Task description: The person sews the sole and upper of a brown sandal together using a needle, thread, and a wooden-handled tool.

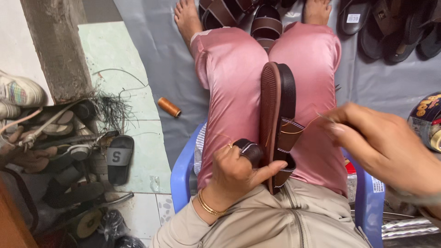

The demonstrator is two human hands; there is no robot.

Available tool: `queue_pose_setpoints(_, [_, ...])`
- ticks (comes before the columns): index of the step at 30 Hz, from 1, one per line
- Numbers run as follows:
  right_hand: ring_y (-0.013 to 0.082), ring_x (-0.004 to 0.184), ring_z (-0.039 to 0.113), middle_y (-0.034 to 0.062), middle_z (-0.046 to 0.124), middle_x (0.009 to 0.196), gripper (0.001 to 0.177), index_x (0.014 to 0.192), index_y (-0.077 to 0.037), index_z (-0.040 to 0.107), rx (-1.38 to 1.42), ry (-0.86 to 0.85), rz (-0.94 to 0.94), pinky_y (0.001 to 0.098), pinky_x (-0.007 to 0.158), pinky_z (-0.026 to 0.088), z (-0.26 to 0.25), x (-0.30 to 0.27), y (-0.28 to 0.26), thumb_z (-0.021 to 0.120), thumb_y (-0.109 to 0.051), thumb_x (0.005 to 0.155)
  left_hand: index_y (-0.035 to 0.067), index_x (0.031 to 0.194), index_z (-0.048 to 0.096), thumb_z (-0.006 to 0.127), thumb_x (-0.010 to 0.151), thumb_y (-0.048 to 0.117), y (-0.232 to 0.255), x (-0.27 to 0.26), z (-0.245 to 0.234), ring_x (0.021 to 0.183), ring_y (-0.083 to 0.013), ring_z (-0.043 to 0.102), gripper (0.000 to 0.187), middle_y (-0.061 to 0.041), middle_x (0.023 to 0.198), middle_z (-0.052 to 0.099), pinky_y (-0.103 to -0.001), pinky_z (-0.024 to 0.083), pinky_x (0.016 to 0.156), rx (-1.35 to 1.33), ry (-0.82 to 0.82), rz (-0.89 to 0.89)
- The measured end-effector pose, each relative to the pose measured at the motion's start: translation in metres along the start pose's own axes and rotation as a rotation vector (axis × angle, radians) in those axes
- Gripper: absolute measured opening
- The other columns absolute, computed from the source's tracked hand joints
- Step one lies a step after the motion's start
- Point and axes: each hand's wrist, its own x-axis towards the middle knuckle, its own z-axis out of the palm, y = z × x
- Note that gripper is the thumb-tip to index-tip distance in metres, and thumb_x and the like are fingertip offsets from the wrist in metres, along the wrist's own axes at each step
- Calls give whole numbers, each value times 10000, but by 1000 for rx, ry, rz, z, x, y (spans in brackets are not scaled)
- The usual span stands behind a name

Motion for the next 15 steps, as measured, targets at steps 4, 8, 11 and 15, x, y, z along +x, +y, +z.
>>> queue_pose_setpoints(4, [242, 722, 708, -148, 725, 828, 470, 1119, -395, 374, -458, -311, 198, 390, 630, 527, -3, 16, -22, 503, -620, 727, 64, 573, 389, 824, 615, 482, -2, -7, 2, 477, -265, 413, 605, -84, 524, 392, -382, 358, 475, -19, -60, -108])
queue_pose_setpoints(8, [187, 539, 717, -346, 667, 909, 303, 983, -513, 439, -706, -308, -54, 421, 364, 466, -18, -10, 13, 469, -648, 713, 64, 627, 420, 839, 641, 438, 1, -19, 4, 492, -272, 476, 561, -58, 543, 441, -386, 424, 520, 31, 12, -85])
queue_pose_setpoints(11, [80, 383, 554, -87, 696, 477, 132, 721, -253, 701, -155, 64, 19, 222, 493, 452, -23, 2, -1, 608, -338, 759, 31, 743, 503, 812, 643, 432, -2, -22, 6, 596, -289, 548, 517, -77, 636, 521, -396, 462, 600, -82, 4, -104])
queue_pose_setpoints(15, [130, 629, 667, -56, 708, 744, 208, 918, -226, 619, -169, 49, -148, 285, 581, 489, 5, 21, -15, 653, -267, 718, 31, 924, 575, 811, 664, 419, -6, -24, 9, 715, -282, 602, 523, -107, 812, 614, -380, 504, 667, -121, -20, -75])
